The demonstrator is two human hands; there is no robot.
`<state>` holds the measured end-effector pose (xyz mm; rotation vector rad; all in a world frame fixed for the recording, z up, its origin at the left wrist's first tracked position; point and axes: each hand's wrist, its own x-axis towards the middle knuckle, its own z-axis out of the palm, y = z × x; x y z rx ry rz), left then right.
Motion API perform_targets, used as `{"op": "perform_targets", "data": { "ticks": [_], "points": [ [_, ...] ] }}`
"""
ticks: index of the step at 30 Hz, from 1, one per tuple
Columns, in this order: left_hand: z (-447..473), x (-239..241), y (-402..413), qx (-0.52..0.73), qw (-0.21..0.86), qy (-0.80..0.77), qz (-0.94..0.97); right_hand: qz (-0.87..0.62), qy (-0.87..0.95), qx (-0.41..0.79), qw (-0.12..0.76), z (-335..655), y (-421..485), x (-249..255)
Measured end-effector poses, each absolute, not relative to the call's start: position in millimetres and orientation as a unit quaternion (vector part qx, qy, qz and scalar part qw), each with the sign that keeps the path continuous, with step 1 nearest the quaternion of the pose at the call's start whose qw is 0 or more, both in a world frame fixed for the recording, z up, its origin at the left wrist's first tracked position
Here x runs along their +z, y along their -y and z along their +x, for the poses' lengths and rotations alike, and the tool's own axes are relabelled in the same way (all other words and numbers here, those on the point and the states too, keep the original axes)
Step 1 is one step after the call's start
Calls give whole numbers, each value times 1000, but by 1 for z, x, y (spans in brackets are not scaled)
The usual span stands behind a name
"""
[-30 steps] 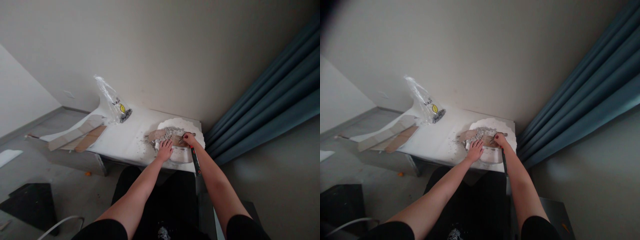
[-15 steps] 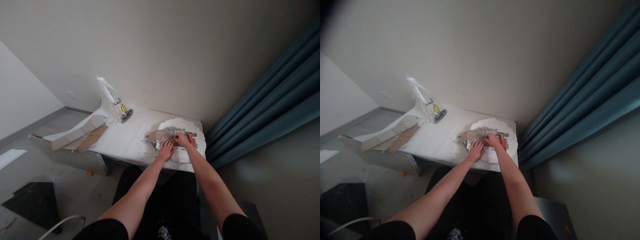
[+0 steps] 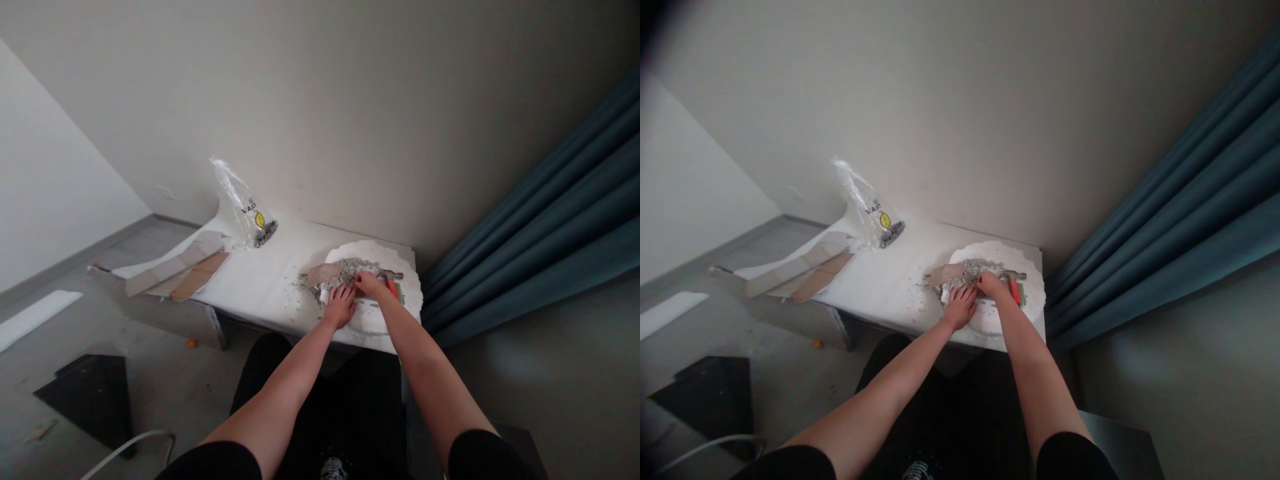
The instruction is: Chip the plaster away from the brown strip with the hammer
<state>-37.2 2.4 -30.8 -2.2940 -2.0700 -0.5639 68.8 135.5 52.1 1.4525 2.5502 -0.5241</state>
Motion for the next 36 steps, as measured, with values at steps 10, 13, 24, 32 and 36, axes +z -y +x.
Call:
{"op": "perform_targets", "data": {
  "ticks": [10, 13, 24, 32, 36],
  "points": [
    [-38, -35, -4, -184, -9, 655, -733, 476, -850, -180, 135, 61, -140, 58],
    [-39, -35, -4, -184, -12, 655, -733, 471, -854, -180, 129, 61, -138, 61],
    [-38, -30, -2, -178, -3, 658, -731, 459, -875, -150, 34, 70, -131, 65],
    [-37, -29, -3, -181, -3, 655, -733, 502, -853, -141, -22, 103, -155, 84],
    [-37, -28, -2, -188, 9, 651, -736, 517, -842, -153, 17, 128, -150, 76]
  ]
}}
